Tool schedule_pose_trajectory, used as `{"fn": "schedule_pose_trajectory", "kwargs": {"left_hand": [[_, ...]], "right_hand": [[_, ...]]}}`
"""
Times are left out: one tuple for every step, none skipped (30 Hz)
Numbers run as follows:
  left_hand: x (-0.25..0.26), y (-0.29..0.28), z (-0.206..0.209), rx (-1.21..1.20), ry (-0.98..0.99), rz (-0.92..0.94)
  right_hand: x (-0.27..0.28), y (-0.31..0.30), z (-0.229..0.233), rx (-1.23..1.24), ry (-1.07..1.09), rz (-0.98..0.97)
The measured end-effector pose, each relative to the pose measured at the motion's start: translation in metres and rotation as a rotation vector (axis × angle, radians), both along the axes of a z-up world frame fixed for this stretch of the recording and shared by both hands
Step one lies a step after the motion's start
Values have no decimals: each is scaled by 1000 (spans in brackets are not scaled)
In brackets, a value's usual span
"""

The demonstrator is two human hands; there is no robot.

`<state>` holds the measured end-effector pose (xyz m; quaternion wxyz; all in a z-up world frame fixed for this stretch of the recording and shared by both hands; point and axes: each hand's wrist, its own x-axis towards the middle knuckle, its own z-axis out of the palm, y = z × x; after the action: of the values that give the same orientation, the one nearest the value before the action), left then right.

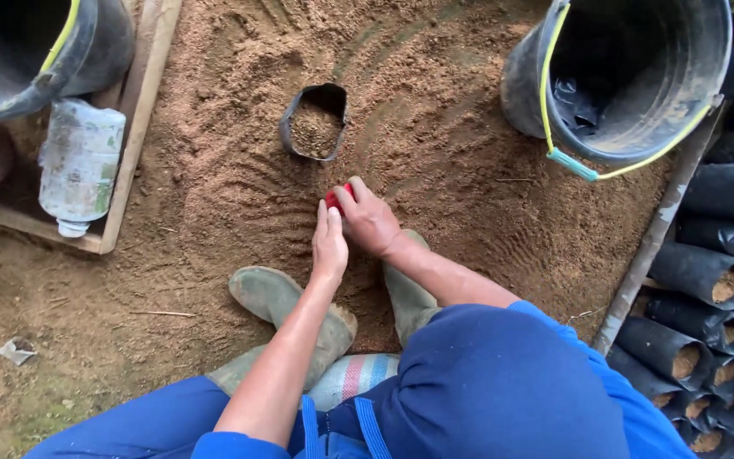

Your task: The person sits on the ground and fills a black planting pouch with soil using their hands. They then place the filled pouch into a bucket and repeat the process with another pouch.

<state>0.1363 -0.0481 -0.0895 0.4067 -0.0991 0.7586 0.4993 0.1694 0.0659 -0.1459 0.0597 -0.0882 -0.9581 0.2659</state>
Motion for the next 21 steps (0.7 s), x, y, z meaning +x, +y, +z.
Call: {"fn": "schedule_pose_trajectory", "kwargs": {"left_hand": [[4,3,3,61,-29,102],[5,4,-1,65,-25,97],[6,5,-4,103,8,145],[13,2,-7,133,31,193],[16,3,-4,129,24,189],[15,5,-2,156,65,207],[13,6,1,184,106,224],[12,10,6,175,115,236],[12,12,12,171,130,206],[11,16,17,172,143,173],[7,18,26,168,150,183],[4,20,36,161,175,163],[1,22,46,153,199,143],[-1,21,50,151,204,153],[-2,20,54,183,283,141],[-3,18,59,214,363,129],[-6,11,56,209,368,140],[-10,5,54,170,396,145],[-15,-1,51,131,424,150],[-20,-7,52,127,426,162],[-26,-13,53,44,418,174]], "right_hand": [[6,-7,-9,-76,-51,-25],[7,-5,-17,-72,-46,-29],[8,-3,-25,-226,-87,-118],[15,-6,-33,-386,-137,-208],[20,-5,-33,-389,-143,-214],[19,-2,-35,-549,-173,-295],[18,0,-36,-708,-202,-377],[19,5,-32,-717,-203,-361],[19,9,-29,-879,-220,-420],[20,16,-25,-1035,-239,-482],[19,20,-16,-1039,-240,-469],[20,25,-6,-1191,-207,-506],[20,30,3,-1344,-175,-543],[15,35,21,-1344,-179,-532],[11,41,38,-1368,-141,-525],[6,45,56,-1393,-104,-519],[4,51,66,-1395,-110,-507],[0,58,76,-1384,-90,-514],[-4,65,86,-1373,-70,-521],[-15,68,107,-1374,-77,-510],[-26,72,128,-1307,-52,-490]]}}
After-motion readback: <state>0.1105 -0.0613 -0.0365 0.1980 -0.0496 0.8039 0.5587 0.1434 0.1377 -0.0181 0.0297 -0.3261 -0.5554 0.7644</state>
